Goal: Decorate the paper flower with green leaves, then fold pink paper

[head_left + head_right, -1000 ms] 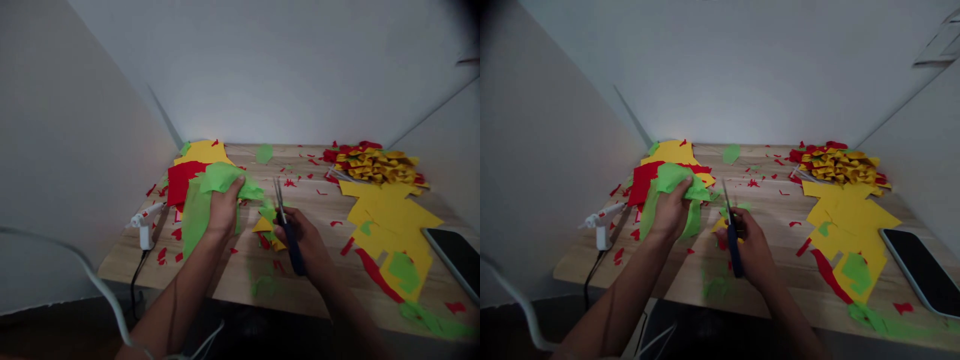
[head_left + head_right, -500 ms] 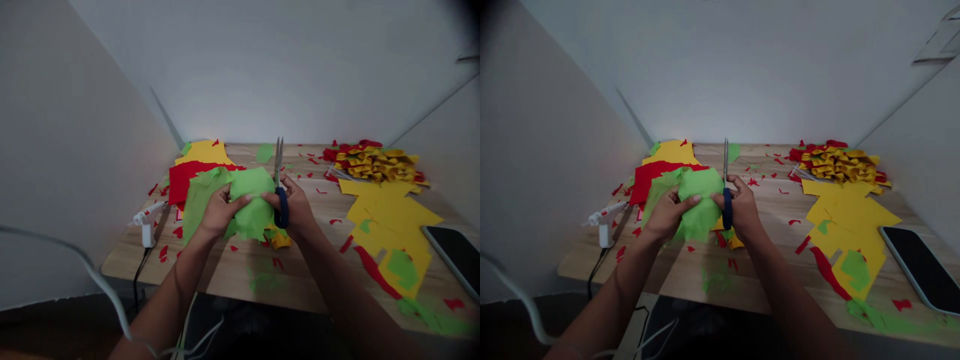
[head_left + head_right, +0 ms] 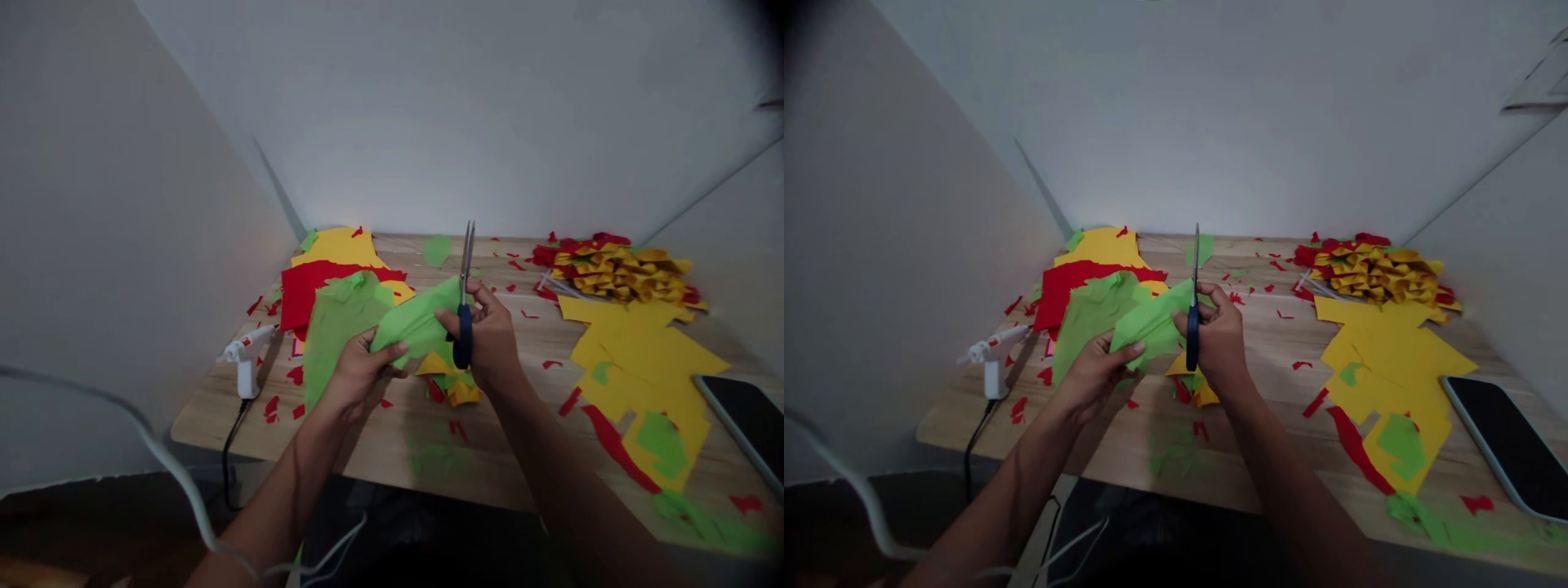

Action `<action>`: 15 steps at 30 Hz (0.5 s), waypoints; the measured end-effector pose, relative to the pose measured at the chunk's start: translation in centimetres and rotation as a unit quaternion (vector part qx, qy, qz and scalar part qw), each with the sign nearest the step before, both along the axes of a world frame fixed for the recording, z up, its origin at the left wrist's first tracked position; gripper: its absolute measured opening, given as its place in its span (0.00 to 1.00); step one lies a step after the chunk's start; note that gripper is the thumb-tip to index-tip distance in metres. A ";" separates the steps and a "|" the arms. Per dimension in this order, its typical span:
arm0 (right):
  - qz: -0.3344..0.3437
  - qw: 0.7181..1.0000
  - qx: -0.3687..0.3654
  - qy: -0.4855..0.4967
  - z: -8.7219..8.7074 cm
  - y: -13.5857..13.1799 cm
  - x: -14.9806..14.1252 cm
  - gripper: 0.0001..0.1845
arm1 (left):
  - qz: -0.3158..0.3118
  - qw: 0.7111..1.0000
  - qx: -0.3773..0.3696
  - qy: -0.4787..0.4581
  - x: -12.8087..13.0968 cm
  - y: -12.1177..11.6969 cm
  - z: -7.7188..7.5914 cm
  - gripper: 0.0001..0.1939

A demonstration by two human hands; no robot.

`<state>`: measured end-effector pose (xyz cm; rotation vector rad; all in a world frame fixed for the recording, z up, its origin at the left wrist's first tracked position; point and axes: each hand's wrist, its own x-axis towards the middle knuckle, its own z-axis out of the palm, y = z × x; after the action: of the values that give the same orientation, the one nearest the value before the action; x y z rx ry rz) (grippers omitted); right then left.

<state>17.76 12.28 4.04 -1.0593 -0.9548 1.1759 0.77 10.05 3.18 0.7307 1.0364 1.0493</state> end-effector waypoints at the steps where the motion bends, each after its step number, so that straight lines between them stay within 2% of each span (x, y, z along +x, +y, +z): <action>1: -0.006 1.000 0.005 0.001 0.0 0.0 0.0 0.25 | 0.006 1.000 0.002 0.006 -0.6 -0.1 -0.2 0.20; 4: 0.010 1.000 -0.009 0.002 0.2 0.0 0.0 0.24 | -0.012 1.000 0.011 0.015 -2.3 -0.5 -0.8 0.17; 9: 0.124 0.990 -0.073 -0.010 1.0 -0.5 -0.3 0.26 | -0.103 0.993 -0.032 -0.049 -3.1 -0.6 -0.6 0.19; 11: 0.155 0.983 -0.088 -0.033 1.2 -1.1 -0.3 0.27 | -0.093 0.992 -0.037 -0.076 -2.5 0.1 -0.2 0.17; 15: 0.173 0.974 -0.104 -0.100 1.2 -2.4 0.2 0.27 | 0.003 0.994 0.013 -0.108 -1.3 2.4 0.8 0.12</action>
<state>17.96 9.83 5.21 -1.2283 -1.2289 1.5011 -0.57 12.44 4.02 0.6191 0.8402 1.1221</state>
